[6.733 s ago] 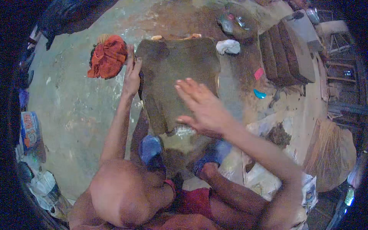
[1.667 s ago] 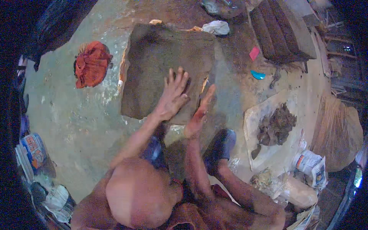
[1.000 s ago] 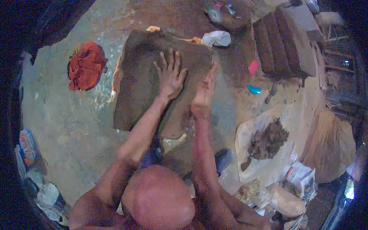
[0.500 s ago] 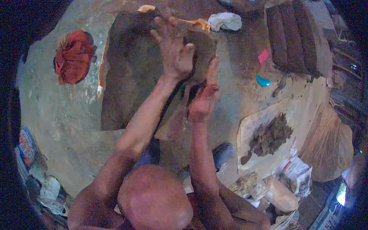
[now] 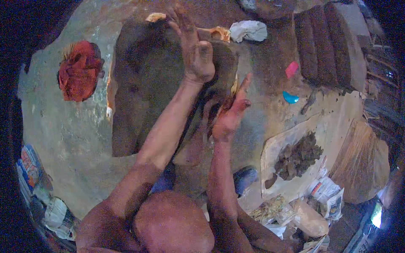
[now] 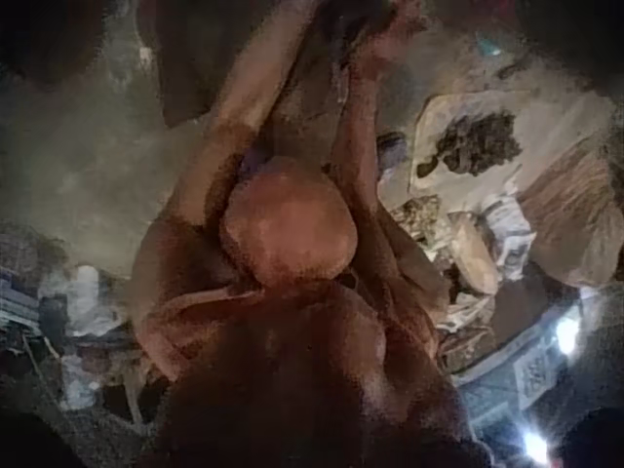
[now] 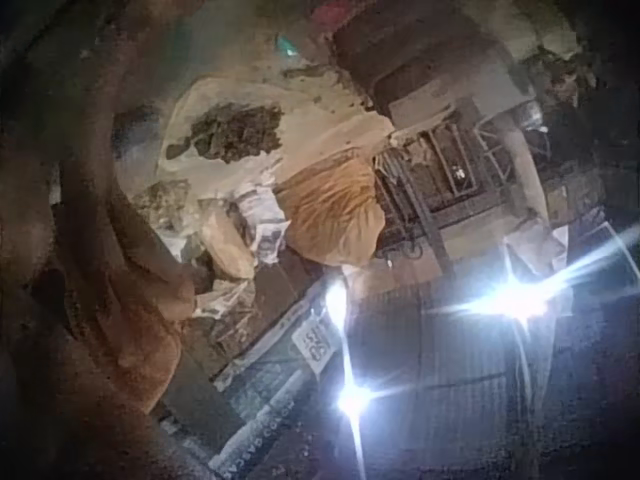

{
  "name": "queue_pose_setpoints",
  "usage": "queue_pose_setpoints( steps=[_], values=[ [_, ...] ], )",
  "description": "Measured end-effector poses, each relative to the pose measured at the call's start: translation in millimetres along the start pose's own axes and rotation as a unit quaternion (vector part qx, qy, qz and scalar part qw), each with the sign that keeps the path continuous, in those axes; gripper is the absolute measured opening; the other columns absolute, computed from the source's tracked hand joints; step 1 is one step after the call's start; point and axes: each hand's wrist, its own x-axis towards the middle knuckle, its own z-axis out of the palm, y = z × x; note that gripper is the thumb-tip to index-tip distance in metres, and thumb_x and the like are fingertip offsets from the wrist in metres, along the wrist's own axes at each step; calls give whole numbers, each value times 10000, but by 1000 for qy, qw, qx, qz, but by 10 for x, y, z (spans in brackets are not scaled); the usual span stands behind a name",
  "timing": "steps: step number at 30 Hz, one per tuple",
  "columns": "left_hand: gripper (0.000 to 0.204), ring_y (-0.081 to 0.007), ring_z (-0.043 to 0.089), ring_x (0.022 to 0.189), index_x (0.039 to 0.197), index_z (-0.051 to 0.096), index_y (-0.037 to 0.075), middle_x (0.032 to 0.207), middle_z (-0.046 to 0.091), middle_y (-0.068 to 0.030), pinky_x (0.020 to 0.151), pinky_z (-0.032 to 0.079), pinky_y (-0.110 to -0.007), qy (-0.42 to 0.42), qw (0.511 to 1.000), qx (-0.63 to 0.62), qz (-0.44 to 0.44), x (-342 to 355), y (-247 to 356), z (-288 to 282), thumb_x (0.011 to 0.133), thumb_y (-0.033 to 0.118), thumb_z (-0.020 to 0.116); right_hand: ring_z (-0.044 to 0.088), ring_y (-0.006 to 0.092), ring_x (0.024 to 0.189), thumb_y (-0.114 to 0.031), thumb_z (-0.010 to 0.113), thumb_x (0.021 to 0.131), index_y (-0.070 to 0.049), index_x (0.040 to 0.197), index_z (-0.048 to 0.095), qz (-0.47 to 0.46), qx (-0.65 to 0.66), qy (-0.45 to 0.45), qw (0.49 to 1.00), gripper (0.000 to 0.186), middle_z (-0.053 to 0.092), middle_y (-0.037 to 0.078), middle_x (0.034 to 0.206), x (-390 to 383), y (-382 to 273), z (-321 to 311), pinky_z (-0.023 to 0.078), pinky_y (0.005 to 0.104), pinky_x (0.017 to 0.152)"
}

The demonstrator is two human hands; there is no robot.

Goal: The person shapes a clay pot by hand and using tools while sitting on the floor. They use a cloth to moisten the clay, a scraper to smooth the surface, and a curved tool to refine the shape of the pot.

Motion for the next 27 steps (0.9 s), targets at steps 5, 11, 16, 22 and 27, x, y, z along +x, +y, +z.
queue_pose_setpoints(
  steps=[5, 11, 16, 22, 27],
  values=[
    [815, -459, -17, 1546, 1621, 183, 74, 1681, 80, -233, 1191, -55, -670, -48, 999, -11, 12, 214, -23, -109, 1000, 497, 499, 375, 273, 1436, -708, 152, 1018, -106, 1600, 303, 79, 0, 18, 997, 850, 352, 126, 1605, 96, 54, -222, 263, 392, 1203],
    [915, -455, -36, 1542, 1646, 40, 190, 1697, -8, -171, 1169, -57, -693, -159, 979, -92, -89, 612, 20, -144, 975, 760, 289, 478, 253, 1306, -779, 192, 977, -56, 1576, 335, 41, -123, 4, 992, 949, 461, 122, 1504, 39, -39, 21, 361, 400, 1123],
    [826, -432, -49, 1545, 1645, 25, 205, 1700, -35, -145, 1192, -47, -669, -177, 960, -123, -181, 861, 29, 47, 1028, 645, 355, 435, 238, 1363, -670, 143, 1043, -5, 1576, 306, 35, -199, 66, 977, 867, 428, 121, 1550, 50, 186, -216, 312, 352, 1157],
    [806, -412, -34, 1553, 1633, 179, 136, 1700, 43, -144, 1204, -50, -645, -82, 990, -59, -101, 604, -47, 41, 1027, 615, 409, 429, 266, 1386, -661, 112, 1046, 1, 1572, 309, -1, -85, -12, 996, 868, 434, 123, 1552, 195, -53, 25, 249, 373, 1199],
    [794, -461, -7, 1545, 1617, 191, 65, 1679, 102, -226, 1192, -58, -666, -11, 997, 3, -75, -1, 183, -85, 1012, 476, 498, 424, 263, 1403, -684, 118, 1034, -11, 1565, 331, -99, -308, -29, 946, 884, 432, 121, 1560, 186, -18, 79, 268, 389, 1199]
  ],
)
